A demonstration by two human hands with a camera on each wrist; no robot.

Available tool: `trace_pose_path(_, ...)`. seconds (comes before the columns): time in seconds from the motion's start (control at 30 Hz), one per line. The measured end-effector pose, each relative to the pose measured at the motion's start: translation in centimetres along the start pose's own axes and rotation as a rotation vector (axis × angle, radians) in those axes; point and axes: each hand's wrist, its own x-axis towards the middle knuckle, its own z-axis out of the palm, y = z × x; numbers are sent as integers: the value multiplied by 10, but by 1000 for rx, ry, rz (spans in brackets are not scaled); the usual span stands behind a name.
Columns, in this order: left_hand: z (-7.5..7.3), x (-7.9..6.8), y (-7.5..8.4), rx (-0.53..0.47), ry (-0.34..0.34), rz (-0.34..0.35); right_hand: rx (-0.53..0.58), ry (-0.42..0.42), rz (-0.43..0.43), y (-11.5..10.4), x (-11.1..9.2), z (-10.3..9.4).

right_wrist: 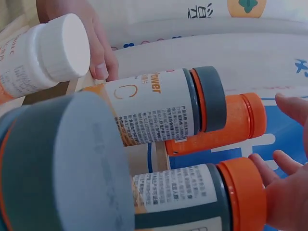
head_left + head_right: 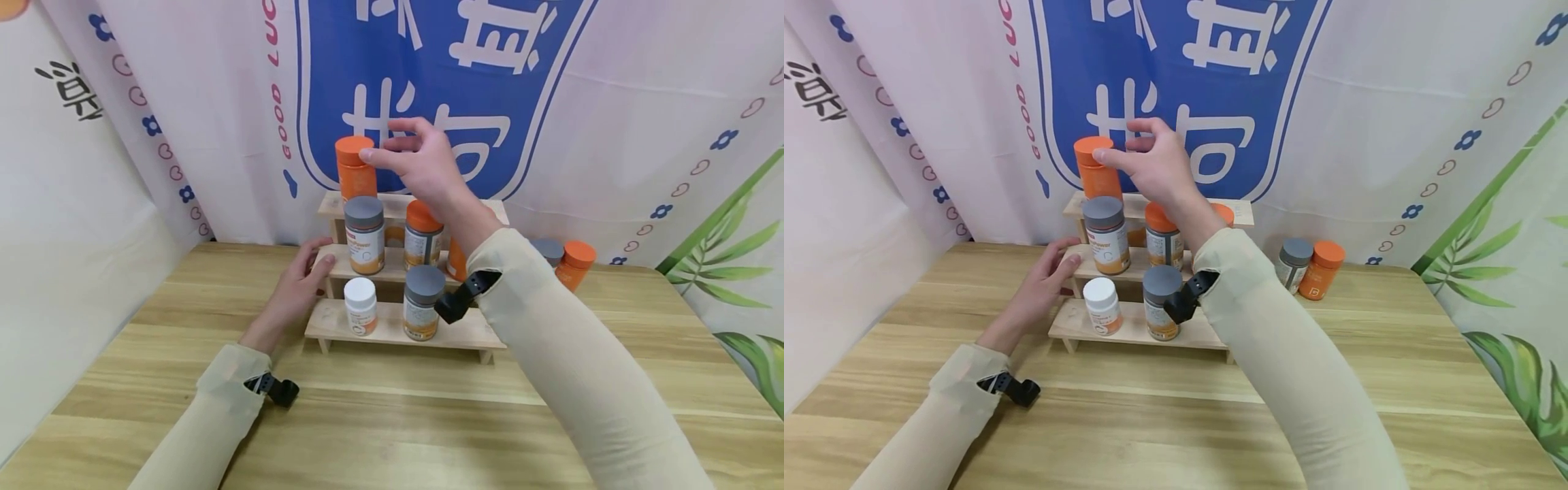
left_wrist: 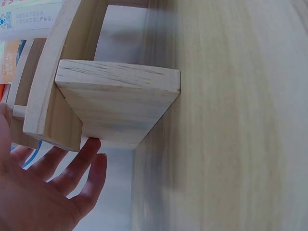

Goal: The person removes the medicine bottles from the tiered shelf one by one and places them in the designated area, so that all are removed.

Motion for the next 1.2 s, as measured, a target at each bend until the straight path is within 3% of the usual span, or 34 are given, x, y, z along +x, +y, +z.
trace_pose_path(0.33, 0, 0, 1, -8, -8, -11, 24, -28, 14, 2, 12, 4)
trace_pose_path(1.2, 0, 1, -1, -14, -4, 3, -159, -112, 27, 13, 13, 15)
